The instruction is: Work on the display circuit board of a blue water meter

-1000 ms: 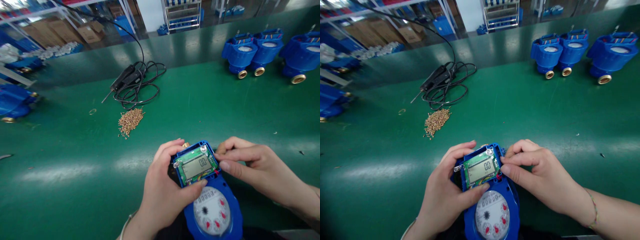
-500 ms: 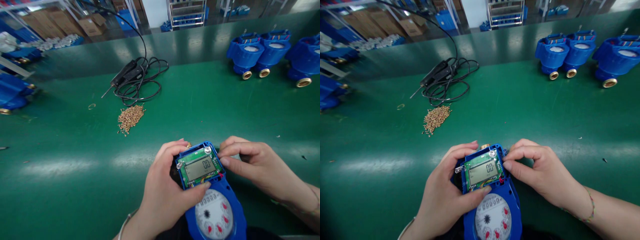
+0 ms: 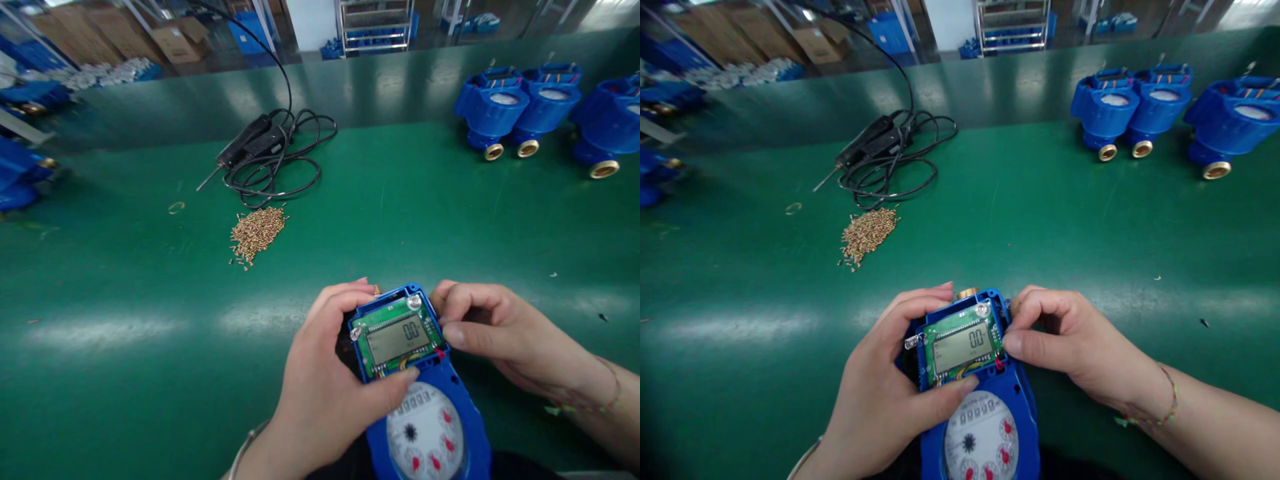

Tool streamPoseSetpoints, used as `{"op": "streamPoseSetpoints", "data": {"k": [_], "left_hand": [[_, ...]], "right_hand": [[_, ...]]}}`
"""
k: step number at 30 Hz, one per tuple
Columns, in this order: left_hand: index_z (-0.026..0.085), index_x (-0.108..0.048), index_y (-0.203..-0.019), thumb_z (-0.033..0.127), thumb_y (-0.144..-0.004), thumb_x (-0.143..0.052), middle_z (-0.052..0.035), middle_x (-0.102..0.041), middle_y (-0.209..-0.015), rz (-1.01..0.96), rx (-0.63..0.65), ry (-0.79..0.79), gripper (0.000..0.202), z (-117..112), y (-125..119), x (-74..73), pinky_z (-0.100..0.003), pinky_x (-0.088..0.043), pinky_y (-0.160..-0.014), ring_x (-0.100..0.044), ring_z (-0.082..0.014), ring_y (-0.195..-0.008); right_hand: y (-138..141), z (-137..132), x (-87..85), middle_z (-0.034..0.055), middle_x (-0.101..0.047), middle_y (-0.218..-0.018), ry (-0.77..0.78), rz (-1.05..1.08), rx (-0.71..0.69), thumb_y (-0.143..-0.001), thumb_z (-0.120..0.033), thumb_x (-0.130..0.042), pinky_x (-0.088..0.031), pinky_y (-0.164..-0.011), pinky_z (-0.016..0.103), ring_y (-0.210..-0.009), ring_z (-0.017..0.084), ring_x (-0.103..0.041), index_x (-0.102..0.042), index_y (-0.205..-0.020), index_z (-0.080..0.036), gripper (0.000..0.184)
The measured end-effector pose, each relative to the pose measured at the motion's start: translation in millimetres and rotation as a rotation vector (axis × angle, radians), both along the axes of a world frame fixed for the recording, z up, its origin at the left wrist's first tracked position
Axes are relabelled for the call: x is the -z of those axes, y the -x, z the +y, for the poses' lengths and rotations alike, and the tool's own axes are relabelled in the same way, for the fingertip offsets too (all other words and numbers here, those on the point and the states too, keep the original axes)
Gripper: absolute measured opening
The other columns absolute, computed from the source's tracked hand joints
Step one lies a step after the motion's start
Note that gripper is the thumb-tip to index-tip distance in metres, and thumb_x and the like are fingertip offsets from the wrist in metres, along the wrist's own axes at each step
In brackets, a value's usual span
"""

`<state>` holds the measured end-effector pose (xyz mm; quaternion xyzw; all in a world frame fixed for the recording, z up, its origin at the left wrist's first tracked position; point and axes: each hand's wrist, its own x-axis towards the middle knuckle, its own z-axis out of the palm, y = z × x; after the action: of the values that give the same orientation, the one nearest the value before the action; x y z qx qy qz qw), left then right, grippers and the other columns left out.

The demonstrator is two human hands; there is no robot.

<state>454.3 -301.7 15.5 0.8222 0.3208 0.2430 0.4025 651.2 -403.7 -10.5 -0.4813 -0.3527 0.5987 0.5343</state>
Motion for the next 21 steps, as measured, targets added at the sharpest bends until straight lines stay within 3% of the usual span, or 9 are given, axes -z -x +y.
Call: {"op": "streamPoseSetpoints", "data": {"k": [7,11,16,21], "left_hand": [[0.021,-0.054,-0.108,0.024,-0.061,-0.082,-0.0043,-0.062,-0.115,-0.019,0.006,0.013,0.054,1.3,0.9,3.1,-0.037,-0.047,-0.100,-0.058,-0.0208,-0.116],[0.021,-0.055,-0.107,0.025,-0.061,-0.082,-0.0040,-0.062,-0.113,-0.023,0.009,0.024,0.053,0.5,0.4,1.7,-0.037,-0.048,-0.098,-0.058,-0.0213,-0.113],[0.020,-0.056,-0.106,0.023,-0.060,-0.082,-0.0042,-0.062,-0.112,-0.008,-0.002,0.047,0.053,-0.3,-1.6,-1.6,-0.036,-0.049,-0.093,-0.060,-0.0211,-0.108],[0.021,-0.055,-0.107,0.023,-0.061,-0.082,-0.0043,-0.061,-0.112,0.022,-0.015,0.067,0.053,0.5,-1.4,-2.3,-0.037,-0.048,-0.090,-0.059,-0.0214,-0.105]], "right_hand": [[1.5,0.5,1.0,-0.0018,-0.052,-0.082,0.090,0.099,-0.022,-0.083,-0.034,-0.073,-0.037,-0.067,0.019,-0.078,0.008,-0.047,-0.061,-0.075,-0.019,0.021],[2.9,1.1,1.2,-0.0034,-0.051,-0.084,0.100,0.130,0.009,-0.080,-0.030,-0.076,-0.038,-0.063,0.014,-0.075,0.006,-0.046,-0.059,-0.091,-0.024,0.021],[2.9,4.6,1.4,-0.0026,-0.053,-0.088,0.061,0.196,-0.012,-0.081,-0.023,-0.075,-0.043,-0.069,0.015,-0.080,0.006,-0.050,-0.052,-0.107,-0.026,0.035],[-0.1,7.0,3.2,0.0018,-0.057,-0.104,0.031,0.159,-0.058,-0.082,-0.029,-0.074,-0.044,-0.074,0.021,-0.094,0.012,-0.054,-0.052,-0.116,-0.026,0.040]]}}
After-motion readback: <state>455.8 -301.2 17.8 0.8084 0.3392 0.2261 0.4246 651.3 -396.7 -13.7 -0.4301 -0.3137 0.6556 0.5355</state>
